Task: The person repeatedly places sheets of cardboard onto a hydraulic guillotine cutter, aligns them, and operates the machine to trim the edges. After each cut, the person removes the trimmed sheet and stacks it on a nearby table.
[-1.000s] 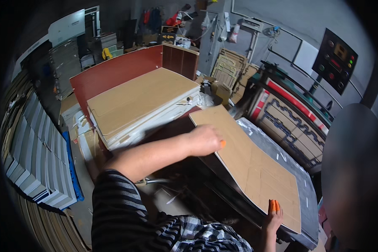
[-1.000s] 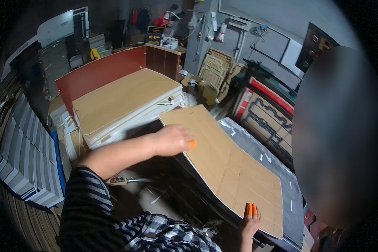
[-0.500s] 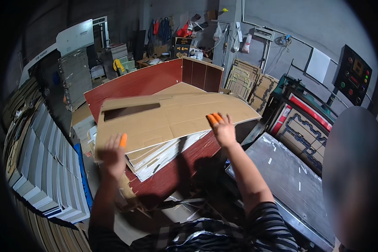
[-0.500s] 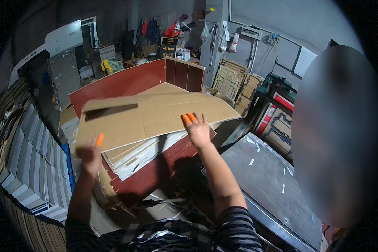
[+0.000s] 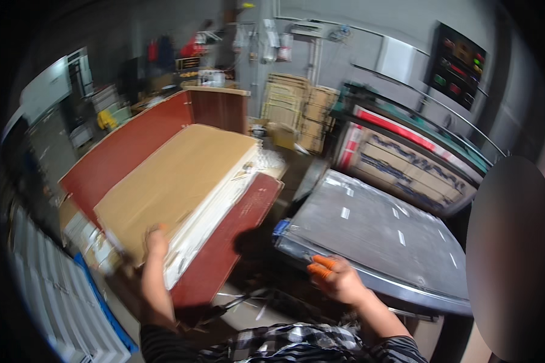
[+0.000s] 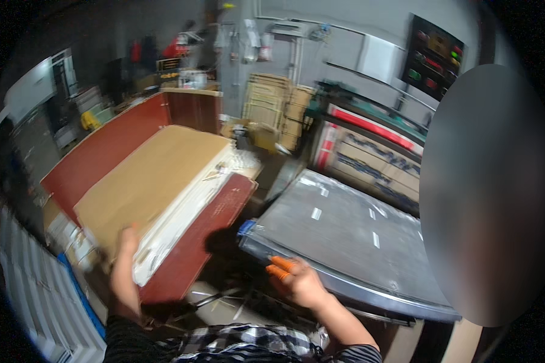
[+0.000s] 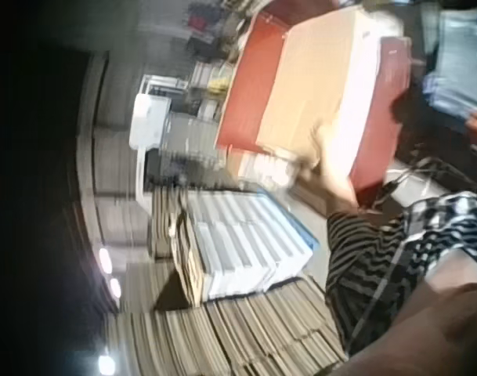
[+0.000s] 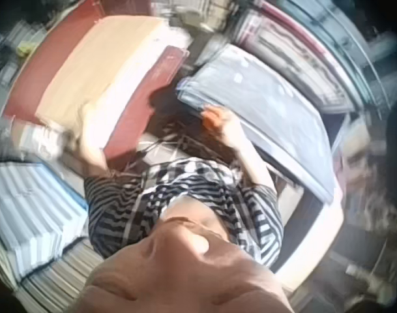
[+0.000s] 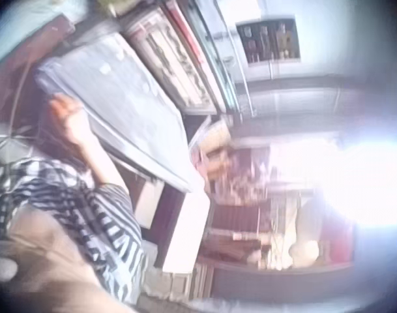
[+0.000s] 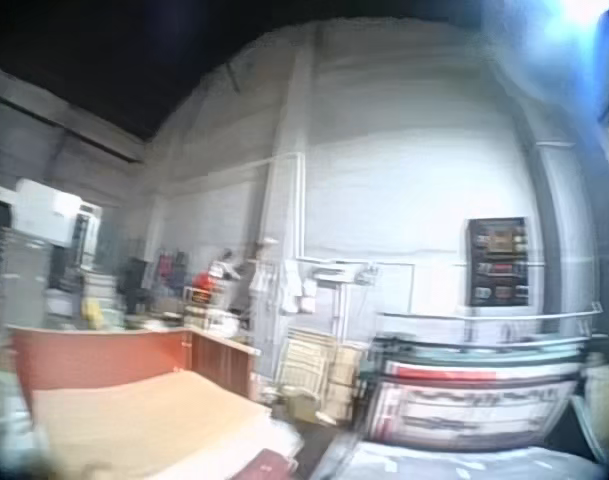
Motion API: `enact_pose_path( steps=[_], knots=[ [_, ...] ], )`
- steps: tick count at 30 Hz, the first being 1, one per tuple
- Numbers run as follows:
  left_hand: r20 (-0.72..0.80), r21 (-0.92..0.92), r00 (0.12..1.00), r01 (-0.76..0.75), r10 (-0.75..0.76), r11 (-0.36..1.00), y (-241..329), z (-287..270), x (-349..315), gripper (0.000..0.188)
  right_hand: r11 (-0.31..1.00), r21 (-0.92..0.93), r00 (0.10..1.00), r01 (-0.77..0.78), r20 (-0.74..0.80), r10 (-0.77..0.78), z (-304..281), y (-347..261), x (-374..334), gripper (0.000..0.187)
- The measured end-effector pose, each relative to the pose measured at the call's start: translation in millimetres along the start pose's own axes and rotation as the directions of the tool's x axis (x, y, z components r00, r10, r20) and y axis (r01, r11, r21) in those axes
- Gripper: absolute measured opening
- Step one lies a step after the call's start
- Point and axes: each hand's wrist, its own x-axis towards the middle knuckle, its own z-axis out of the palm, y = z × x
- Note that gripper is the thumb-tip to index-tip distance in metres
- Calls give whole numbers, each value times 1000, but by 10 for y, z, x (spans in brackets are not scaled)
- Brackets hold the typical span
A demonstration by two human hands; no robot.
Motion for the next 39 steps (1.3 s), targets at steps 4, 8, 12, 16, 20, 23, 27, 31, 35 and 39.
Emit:
enact_pose_path(
  steps=[4, 8, 12, 16, 20, 23, 27, 31, 35, 39],
  knots=[
    [169, -36, 985, 28, -21, 999, 31, -84, 249, 74, 763, -124, 690, -635, -537, 486, -1355, 311, -1724, 34],
    [-70, -297, 971, -237, 227, 925, 195, 115, 441, 79, 5, -364, 301, -931, -763, 571, -2227, 717, -4743, 55],
    [-231, -164, 838, -535, 495, 829, 1557, 397, 297, 66, -830, -58, -621, -555, -635, 460, -2738, -91, -5957, 96],
    [-225, -259, 626, -777, 747, 573, 3586, 421, -688, 55, -937, -18, -821, -349, -477, 314, -2846, -724, -6380, 101],
    [-139, -549, 507, -754, 851, 359, 4921, 338, -1703, 54, -759, 129, -645, -638, -628, 435, -2259, -1024, -7613, 70],
    [-102, -398, 338, -876, 935, 273, 5398, 166, -2412, 52, -708, -289, -407, -644, -655, 637, -2524, -1126, -7421, 33],
    [-97, -448, 217, -881, 971, 152, 5729, 248, -2798, 49, -581, -59, -338, -811, -764, 550, -3412, -1163, -6964, 31],
    [-186, -451, 130, -892, 974, 33, 5929, 204, -3046, 48, -591, -499, 217, -634, -848, 483, -4330, -1130, -6151, 18],
    [-380, -395, 143, -918, 914, -20, 5862, 13, -3364, 50, -342, -705, 529, -621, -699, 481, -4287, -830, -5252, 7],
    [-655, -157, -38, -970, 754, -186, 6043, -122, -3651, 53, 16, -836, 712, -548, -456, 535, -3844, -438, -4747, 25]
  ],
)
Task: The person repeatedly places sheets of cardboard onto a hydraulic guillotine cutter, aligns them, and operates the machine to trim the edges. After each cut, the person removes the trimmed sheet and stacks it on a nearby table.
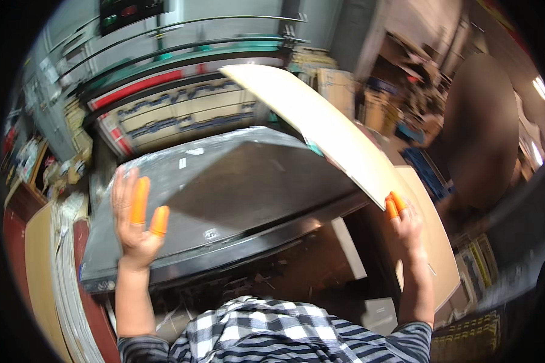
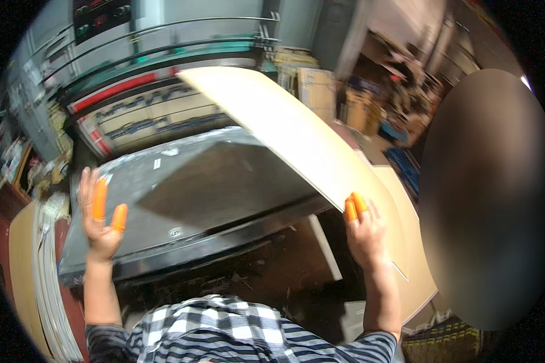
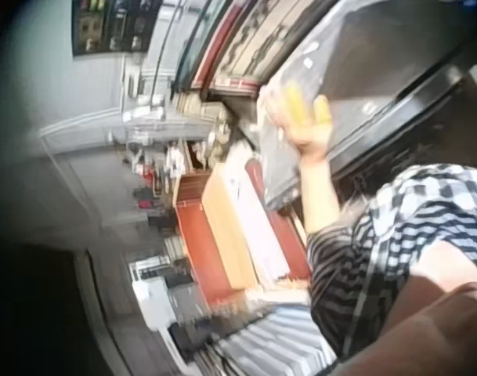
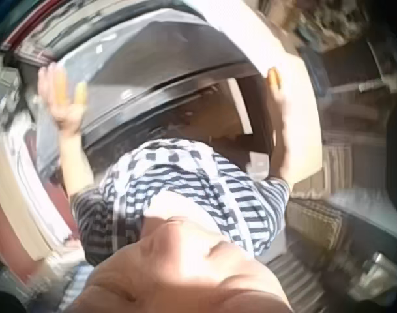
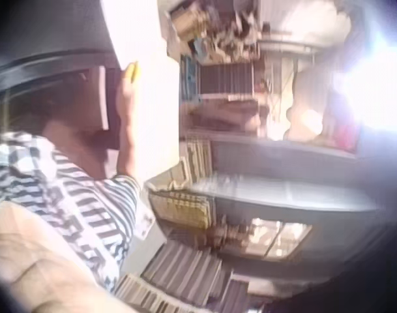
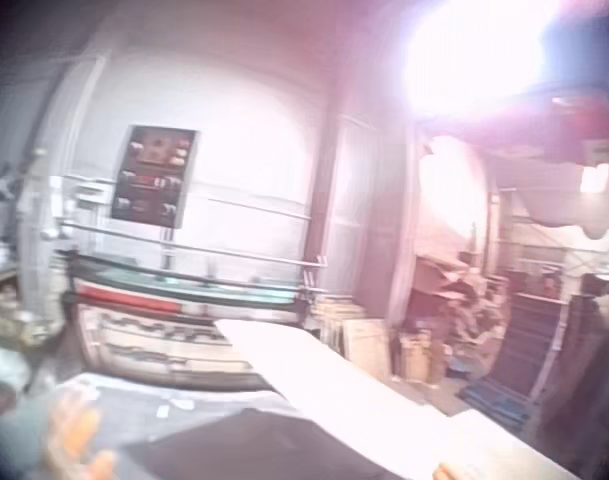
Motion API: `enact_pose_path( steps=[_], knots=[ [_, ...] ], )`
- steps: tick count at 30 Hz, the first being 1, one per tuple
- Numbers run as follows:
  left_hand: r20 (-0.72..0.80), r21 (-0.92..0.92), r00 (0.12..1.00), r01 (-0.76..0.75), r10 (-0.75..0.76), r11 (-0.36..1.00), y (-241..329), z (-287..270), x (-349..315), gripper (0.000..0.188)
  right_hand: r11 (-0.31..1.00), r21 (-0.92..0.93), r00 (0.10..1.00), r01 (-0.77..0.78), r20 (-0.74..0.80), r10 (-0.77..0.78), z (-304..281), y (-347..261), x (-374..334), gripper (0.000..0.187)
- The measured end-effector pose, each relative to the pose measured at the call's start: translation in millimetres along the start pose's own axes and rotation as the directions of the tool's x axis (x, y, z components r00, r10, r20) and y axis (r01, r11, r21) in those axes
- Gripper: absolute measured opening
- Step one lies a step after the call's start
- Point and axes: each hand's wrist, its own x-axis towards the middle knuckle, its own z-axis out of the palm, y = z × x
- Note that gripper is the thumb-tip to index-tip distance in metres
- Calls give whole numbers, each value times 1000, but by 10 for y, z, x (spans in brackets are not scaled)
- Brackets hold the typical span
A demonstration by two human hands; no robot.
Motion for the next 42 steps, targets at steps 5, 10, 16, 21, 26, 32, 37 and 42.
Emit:
enact_pose_path(
  steps=[5, 10, 16, 21, 26, 32, 37, 42],
  knots=[
    [48, 193, 997, -76, 68, 978, 139, -218, 80, 58, 904, 404, 983, 141, 52, -177, 590, -1073, 655, 36],
    [644, 364, 645, 215, -412, 906, -569, -14, -546, 64, 660, 736, 898, 151, 176, -402, 1000, -2011, 1047, 41],
    [856, 347, 233, 402, -461, 847, -1058, -11, -1408, 71, 728, 685, 790, -37, 467, -398, 831, -2436, 1049, 69],
    [898, 267, 248, 353, -364, 897, -1163, 115, -1402, 72, 830, 558, 857, -18, 435, -274, 594, -2574, 842, 77],
    [924, 277, 201, 229, -324, 933, -1446, 556, -1404, 67, 852, 512, 852, -115, 492, -180, 727, -2675, 937, 75],
    [839, 385, 205, 432, -504, 816, -1639, 694, -1187, 55, 740, 653, 804, -161, 522, -286, 1267, -2701, 1364, 64],
    [780, 491, 192, 402, -596, 772, -1985, 868, -1364, 54, 749, 633, 706, -197, 621, -340, 1670, -2816, 1766, 61],
    [762, 491, 161, 487, -627, 722, -1951, 786, -1279, 54, 719, 662, 707, -214, 613, -353, 1963, -2885, 1883, 60]
  ],
)
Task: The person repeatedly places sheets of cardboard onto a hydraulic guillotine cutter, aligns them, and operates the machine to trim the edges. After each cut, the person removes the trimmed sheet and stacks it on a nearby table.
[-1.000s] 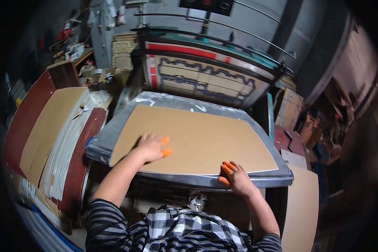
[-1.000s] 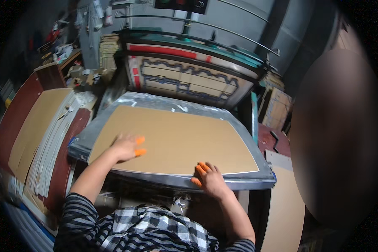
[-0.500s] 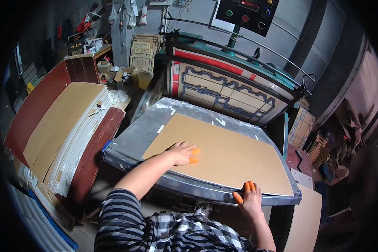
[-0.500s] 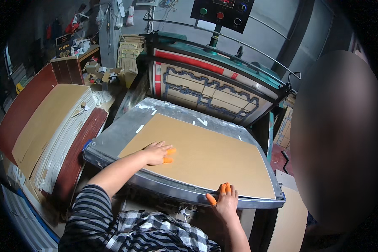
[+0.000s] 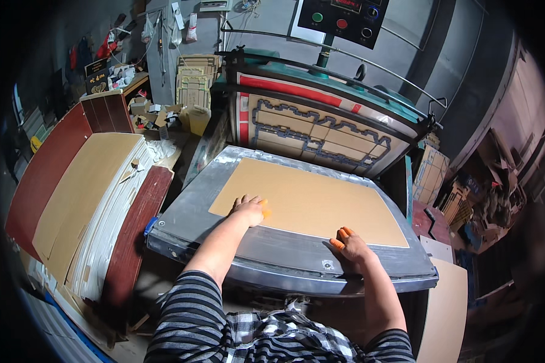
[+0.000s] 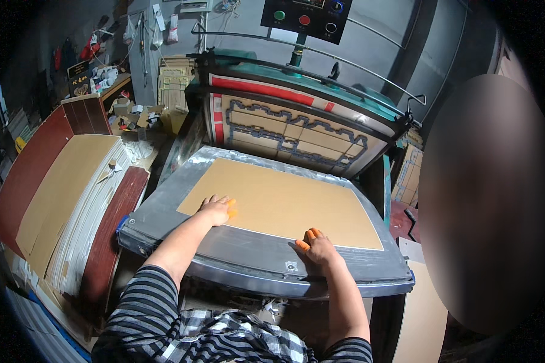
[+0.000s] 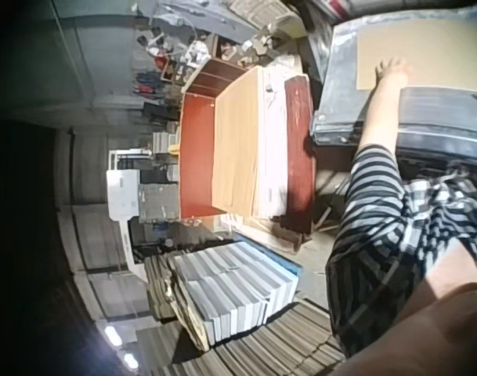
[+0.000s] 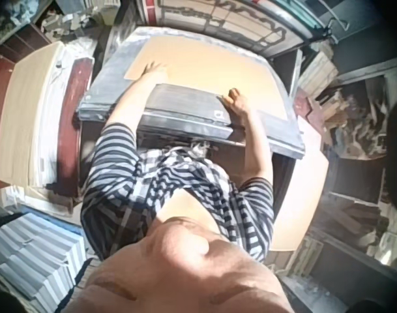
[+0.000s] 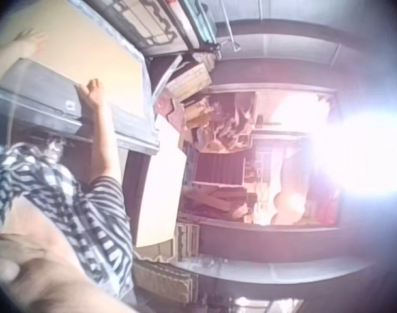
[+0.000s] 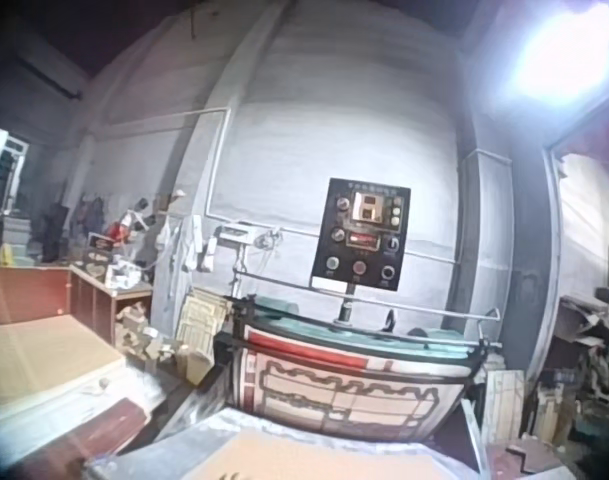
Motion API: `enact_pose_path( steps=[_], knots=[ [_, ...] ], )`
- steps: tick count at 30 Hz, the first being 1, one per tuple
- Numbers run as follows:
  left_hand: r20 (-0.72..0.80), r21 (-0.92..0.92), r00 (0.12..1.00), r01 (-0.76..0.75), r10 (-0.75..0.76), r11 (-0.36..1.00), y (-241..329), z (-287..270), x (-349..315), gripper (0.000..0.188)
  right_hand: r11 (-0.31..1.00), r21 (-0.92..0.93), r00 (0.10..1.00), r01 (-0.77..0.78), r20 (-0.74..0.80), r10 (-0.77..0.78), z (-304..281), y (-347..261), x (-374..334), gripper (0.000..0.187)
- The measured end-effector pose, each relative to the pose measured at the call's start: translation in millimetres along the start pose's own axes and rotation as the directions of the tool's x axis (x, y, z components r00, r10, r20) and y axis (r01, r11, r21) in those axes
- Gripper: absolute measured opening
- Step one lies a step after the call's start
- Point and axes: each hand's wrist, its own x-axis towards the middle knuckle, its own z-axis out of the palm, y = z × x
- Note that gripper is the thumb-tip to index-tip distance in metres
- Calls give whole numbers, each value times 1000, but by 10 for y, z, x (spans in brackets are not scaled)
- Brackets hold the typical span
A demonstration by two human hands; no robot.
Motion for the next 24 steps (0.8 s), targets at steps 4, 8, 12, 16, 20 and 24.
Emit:
enact_pose_path(
  steps=[4, 8, 12, 16, 20, 24],
  knots=[
    [53, 59, 998, 21, -24, 998, -8, -11, -3, 54, 1000, -9, 1000, -4, -22, 4, -32, -112, -82, 66],
    [25, 51, 1000, 17, -19, 999, -287, 230, 304, 59, 997, -21, 996, -73, 49, 74, -19, -142, -13, 78],
    [18, 17, 999, 36, -36, 999, -115, 19, 95, 61, 996, -26, 993, -82, 80, 84, -8, -139, 50, 82],
    [-108, 172, 970, -197, 218, 965, 627, 80, 64, 64, 998, -28, 998, -62, 9, 62, 172, 8, 117, 85],
    [15, 98, 910, -415, 415, 905, 1371, 381, 67, 63, 999, -39, 994, -29, 106, 33, 80, 36, 108, 83],
    [128, 96, 930, -356, 343, 929, 1618, 365, -29, 68, 996, -77, 999, 43, 37, -40, 98, 149, 78, 77]
  ],
)
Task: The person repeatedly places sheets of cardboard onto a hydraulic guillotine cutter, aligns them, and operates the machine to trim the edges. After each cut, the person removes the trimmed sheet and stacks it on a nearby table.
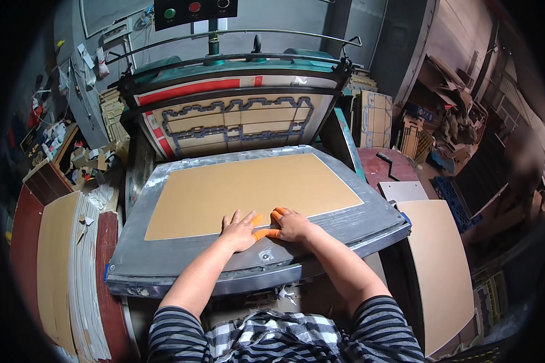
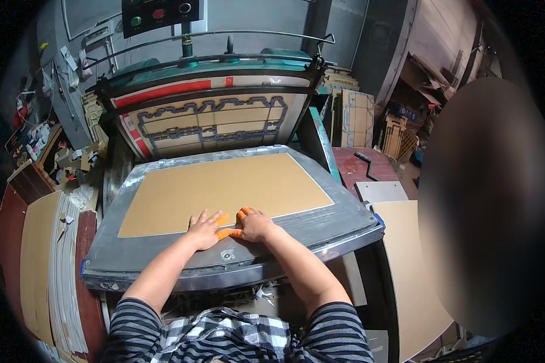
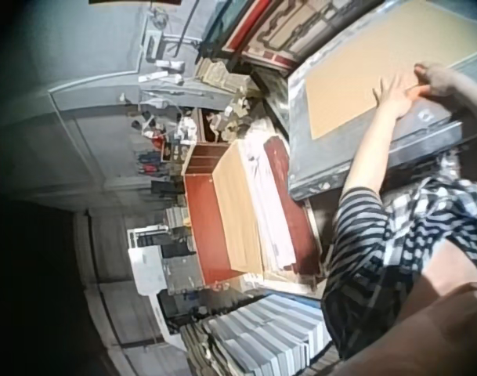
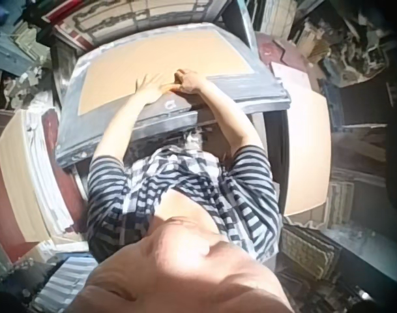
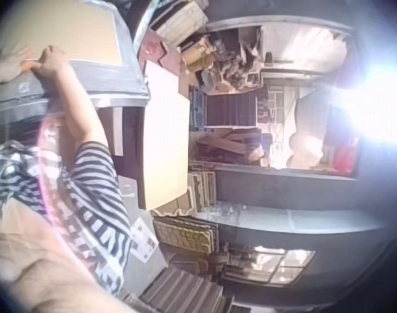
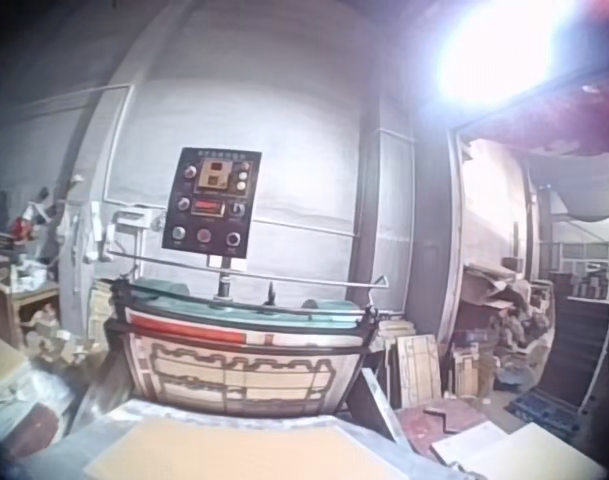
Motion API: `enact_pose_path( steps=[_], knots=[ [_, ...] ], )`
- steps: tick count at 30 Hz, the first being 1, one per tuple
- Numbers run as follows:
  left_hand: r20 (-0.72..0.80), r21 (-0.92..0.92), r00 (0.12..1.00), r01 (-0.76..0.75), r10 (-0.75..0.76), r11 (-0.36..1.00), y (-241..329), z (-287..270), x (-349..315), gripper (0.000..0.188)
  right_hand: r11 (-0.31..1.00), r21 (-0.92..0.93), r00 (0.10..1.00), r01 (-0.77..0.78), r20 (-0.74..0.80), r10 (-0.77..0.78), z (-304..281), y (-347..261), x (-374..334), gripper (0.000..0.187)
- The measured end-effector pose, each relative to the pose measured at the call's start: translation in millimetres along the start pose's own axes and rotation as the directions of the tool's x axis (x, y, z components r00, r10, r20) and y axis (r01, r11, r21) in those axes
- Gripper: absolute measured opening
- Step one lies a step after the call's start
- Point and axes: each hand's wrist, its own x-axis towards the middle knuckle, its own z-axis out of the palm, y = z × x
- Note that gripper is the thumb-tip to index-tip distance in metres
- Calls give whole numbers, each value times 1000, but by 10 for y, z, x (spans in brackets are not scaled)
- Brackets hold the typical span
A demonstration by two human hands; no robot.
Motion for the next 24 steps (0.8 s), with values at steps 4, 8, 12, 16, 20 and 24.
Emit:
enact_pose_path(
  steps=[4, 8, 12, 16, 20, 24],
  knots=[
    [7, 41, 1000, 15, -15, 999, 34, 6, -38, 78, 982, 190, 998, -9, 60, -3, -533, 188, 255, 67],
    [-45, -107, 998, -42, 37, 993, -99, 82, -15, 79, 988, -5, 823, 151, -554, -129, -1679, -168, 977, 79],
    [-107, 37, 993, -35, 39, 999, -30, 62, -32, 77, 961, -272, 499, -59, -841, -207, -3068, -843, 1514, 89],
    [-51, -58, 998, -25, 22, 998, -20, -55, -104, 75, 934, -202, 544, -295, -839, -10, -3957, -1304, 1917, 59],
    [-164, -133, 986, -60, 37, 989, -21, -8, -154, 71, 953, -73, 560, -293, -821, 109, -4125, -1326, 2203, 68],
    [-125, -170, 991, -74, 53, 983, 68, -126, -212, 71, 963, -162, 610, -215, -792, 3, -4523, -873, 2381, 69]
  ],
)
